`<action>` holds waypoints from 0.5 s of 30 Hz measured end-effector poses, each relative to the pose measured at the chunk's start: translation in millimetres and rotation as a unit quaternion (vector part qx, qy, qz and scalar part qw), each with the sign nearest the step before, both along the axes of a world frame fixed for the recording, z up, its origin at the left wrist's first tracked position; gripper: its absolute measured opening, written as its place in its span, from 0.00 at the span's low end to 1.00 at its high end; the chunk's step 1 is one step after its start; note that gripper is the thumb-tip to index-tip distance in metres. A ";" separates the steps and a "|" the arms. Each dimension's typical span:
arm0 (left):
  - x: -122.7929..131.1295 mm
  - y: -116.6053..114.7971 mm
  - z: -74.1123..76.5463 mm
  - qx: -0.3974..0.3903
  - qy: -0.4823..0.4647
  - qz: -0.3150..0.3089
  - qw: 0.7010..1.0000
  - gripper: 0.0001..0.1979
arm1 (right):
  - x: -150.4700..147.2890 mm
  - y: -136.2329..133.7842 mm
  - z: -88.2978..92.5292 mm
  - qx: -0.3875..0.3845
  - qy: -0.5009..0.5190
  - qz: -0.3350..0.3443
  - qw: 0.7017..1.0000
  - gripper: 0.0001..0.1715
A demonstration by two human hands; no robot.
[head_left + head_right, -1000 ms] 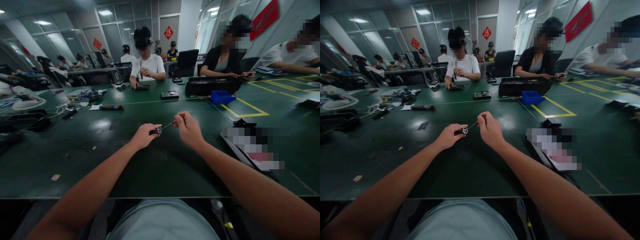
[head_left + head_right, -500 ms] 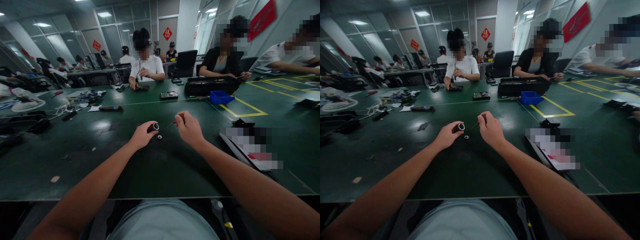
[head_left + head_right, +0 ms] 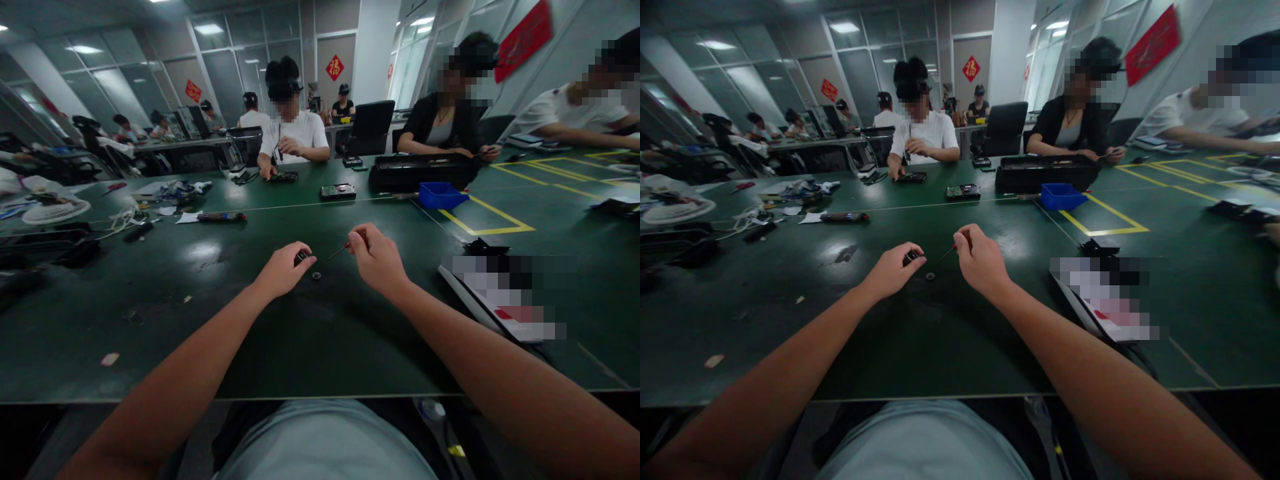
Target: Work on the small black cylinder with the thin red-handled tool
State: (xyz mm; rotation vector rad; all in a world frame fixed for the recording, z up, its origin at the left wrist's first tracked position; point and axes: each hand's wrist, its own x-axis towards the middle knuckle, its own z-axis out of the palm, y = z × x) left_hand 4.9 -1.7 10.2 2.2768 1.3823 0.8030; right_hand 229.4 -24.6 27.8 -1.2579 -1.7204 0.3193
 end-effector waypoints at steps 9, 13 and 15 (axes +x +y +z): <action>12.4 -4.2 -6.4 -0.003 0.260 -0.074 0.963 0.21 | 1.1 -0.5 -0.5 0.001 -0.009 0.010 1.000 0.14; 13.7 -2.5 -7.0 0.005 0.251 -0.079 0.965 0.15 | 0.7 -0.9 -0.1 0.005 -0.007 0.011 1.000 0.14; 12.4 -1.0 -7.4 0.004 0.243 -0.066 0.968 0.14 | 0.6 -0.2 -0.8 0.005 -0.003 0.011 1.000 0.14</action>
